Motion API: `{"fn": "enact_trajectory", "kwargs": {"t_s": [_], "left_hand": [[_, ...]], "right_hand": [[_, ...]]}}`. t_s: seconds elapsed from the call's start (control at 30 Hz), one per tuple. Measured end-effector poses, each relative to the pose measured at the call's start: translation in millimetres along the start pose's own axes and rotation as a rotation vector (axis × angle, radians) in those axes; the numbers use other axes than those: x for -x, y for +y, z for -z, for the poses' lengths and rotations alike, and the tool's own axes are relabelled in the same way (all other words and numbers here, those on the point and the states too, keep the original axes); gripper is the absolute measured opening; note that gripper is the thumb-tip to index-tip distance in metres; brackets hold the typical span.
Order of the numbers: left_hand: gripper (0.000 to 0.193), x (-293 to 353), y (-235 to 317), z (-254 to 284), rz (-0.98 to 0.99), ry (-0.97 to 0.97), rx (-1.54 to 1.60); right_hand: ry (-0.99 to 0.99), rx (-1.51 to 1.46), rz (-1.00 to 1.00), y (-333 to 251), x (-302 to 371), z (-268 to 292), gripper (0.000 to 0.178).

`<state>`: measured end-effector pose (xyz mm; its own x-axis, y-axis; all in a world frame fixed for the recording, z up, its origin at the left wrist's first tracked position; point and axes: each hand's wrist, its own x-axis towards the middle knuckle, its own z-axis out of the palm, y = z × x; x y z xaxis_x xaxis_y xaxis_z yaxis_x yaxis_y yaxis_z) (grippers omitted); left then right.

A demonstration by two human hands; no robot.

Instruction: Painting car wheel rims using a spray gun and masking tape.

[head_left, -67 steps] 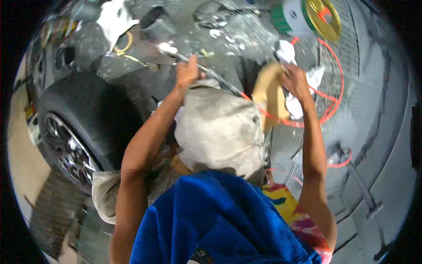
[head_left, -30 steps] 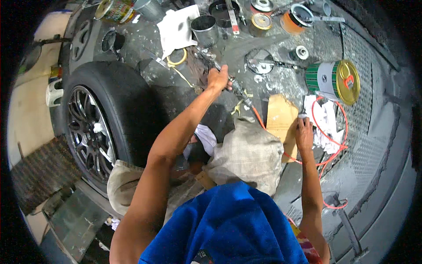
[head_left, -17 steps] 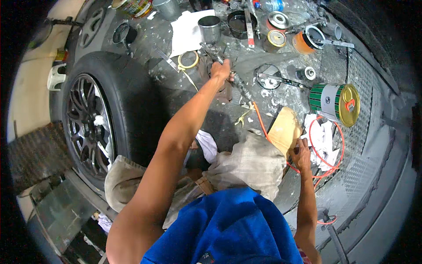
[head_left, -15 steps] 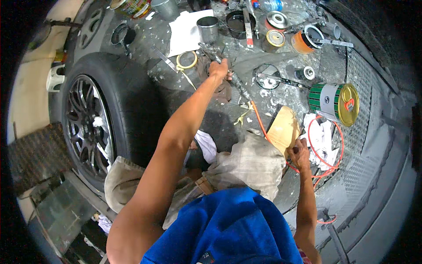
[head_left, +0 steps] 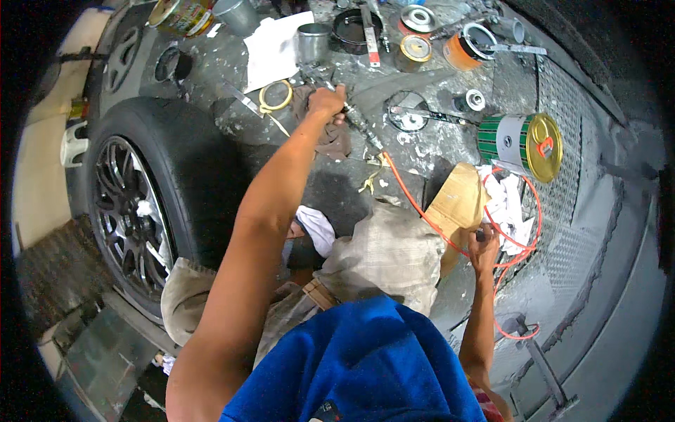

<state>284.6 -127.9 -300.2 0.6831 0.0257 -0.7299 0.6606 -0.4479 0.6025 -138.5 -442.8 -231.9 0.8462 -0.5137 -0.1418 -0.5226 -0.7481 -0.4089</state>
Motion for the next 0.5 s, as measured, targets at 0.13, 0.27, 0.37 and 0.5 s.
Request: {"fn": "enact_trajectory", "kwargs": {"t_s": [0.13,0.27,0.37,0.5], "left_hand": [[0.072,-24.4,-11.3,7.0,-0.029,-0.09,-0.166],[0.09,-23.9,-9.4,5.7,-0.115,-0.126,-0.26],[0.095,-9.6,9.8,9.5,-0.193,-0.176,-0.604],[0.065,40.0,26.3,-25.7,-0.839,-0.185,-0.847]], "right_hand": [[0.009,0.049,-0.052,12.3,0.0,9.9,0.048],[-0.042,0.203,-0.02,-6.2,-3.8,32.9,0.037],[-0.131,0.224,-0.043,-6.7,-0.1,43.3,0.021],[0.077,0.097,-0.008,-21.9,5.9,45.7,0.027]]}}
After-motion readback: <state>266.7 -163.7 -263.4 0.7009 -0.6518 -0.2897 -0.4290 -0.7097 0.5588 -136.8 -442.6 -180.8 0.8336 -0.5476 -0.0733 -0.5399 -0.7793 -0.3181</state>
